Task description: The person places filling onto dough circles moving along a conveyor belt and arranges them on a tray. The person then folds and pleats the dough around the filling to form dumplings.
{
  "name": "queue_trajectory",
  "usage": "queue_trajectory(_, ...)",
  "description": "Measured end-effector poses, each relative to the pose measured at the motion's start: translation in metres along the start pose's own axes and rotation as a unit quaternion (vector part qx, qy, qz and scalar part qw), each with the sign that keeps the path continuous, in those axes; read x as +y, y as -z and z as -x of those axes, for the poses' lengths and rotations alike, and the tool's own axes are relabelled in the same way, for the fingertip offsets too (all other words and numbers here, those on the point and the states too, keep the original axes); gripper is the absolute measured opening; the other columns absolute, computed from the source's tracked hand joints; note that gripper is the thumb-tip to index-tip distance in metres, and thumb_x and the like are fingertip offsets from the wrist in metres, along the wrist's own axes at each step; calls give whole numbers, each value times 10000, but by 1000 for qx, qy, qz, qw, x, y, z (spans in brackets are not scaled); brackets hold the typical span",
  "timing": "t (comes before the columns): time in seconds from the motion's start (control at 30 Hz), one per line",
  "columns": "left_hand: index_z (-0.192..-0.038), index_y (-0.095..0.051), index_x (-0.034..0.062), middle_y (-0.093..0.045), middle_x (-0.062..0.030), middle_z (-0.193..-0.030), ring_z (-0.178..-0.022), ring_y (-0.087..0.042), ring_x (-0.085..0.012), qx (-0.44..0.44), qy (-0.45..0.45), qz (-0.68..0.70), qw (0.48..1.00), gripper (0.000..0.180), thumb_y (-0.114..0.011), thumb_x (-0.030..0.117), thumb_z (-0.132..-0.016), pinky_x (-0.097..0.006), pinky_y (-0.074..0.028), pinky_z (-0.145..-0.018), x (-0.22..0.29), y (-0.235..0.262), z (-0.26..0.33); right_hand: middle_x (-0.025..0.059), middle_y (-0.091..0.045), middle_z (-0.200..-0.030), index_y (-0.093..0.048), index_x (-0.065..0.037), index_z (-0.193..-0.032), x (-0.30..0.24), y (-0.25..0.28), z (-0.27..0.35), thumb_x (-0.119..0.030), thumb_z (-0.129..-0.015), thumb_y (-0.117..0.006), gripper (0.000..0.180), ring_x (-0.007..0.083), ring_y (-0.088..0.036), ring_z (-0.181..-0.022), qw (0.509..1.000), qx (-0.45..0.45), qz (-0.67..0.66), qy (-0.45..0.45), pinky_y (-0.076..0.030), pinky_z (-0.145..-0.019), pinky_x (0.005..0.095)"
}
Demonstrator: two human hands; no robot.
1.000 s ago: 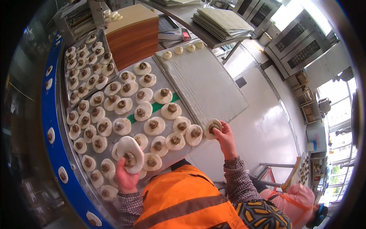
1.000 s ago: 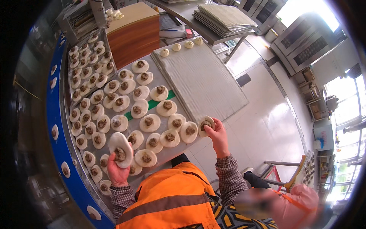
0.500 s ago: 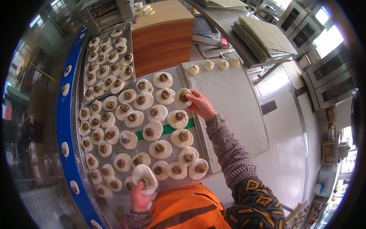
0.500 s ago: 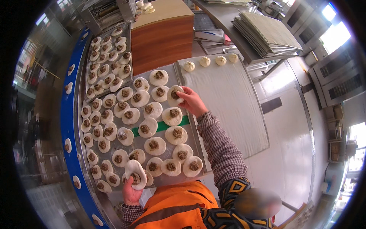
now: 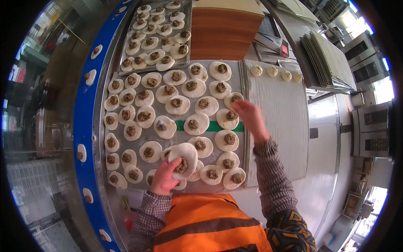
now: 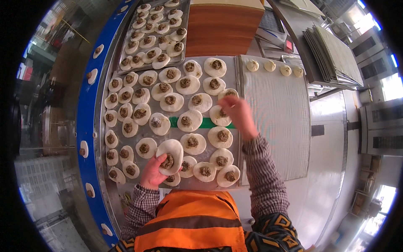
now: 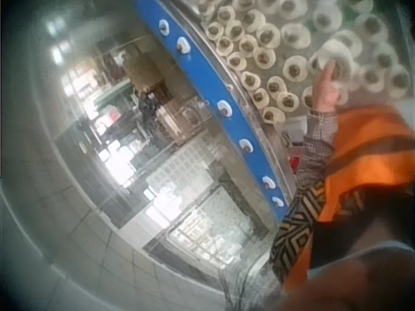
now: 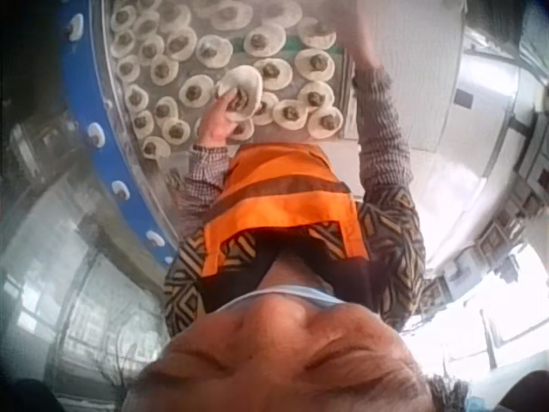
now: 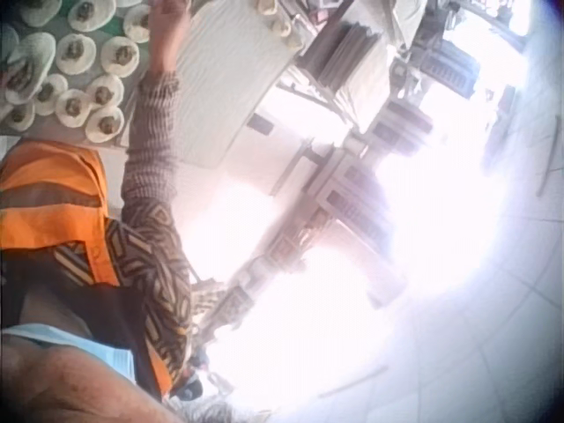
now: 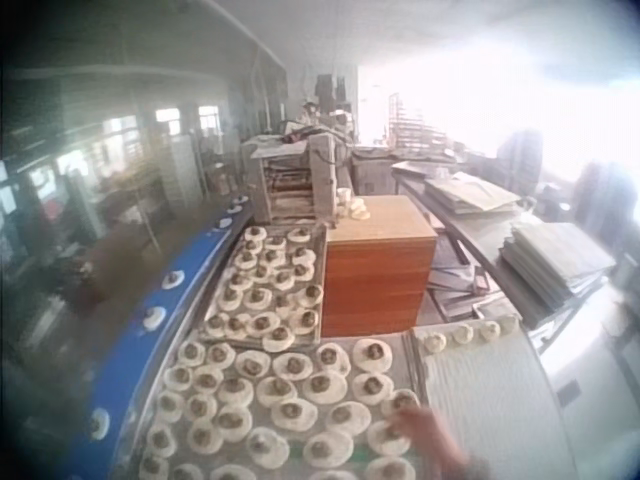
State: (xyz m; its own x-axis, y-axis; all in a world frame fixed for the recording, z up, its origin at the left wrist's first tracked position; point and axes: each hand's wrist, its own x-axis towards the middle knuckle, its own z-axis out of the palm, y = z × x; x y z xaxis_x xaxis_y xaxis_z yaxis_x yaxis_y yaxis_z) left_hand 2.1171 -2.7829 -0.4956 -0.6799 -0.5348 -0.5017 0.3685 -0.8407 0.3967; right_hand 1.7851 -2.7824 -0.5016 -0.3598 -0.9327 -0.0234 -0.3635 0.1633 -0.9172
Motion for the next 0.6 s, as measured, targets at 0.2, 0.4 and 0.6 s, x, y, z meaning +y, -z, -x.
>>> queue_trajectory(0.2,-1268,-514,37,-610,-78,-1173,-1059,-610,-176,-17,37,-149,988,365,-621,85,-922,-333,-538,-894,32,-13,-6,67,-709,-918,-693,-25,-1046,-90,-55,72,-73,-879,-652,179,119,-648,-833,976,-144,-154,-45,-525,-751,273)
queue_trajectory(0.4,-1203,-581,27,-638,-45,-1104,-967,-628,-124,3,34,-258,966,282,-618,81,-929,-270,-525,-854,60,-1,10,158,-678,-809,-693,-10,-930,-127,-99,88,-128,-810,-702,169,256,-656,-697,987,-139,81,7,-512,-646,338)
queue_trajectory(0.6,-1182,-618,1,-672,-37,-1018,-919,-606,-80,-26,-39,-515,856,326,-668,176,-911,-238,-498,-799,80,24,17,159,-633,-760,-645,4,-895,-135,-144,101,-95,-812,-672,131,292,-632,-682,992,-119,49,9,-494,-608,354)
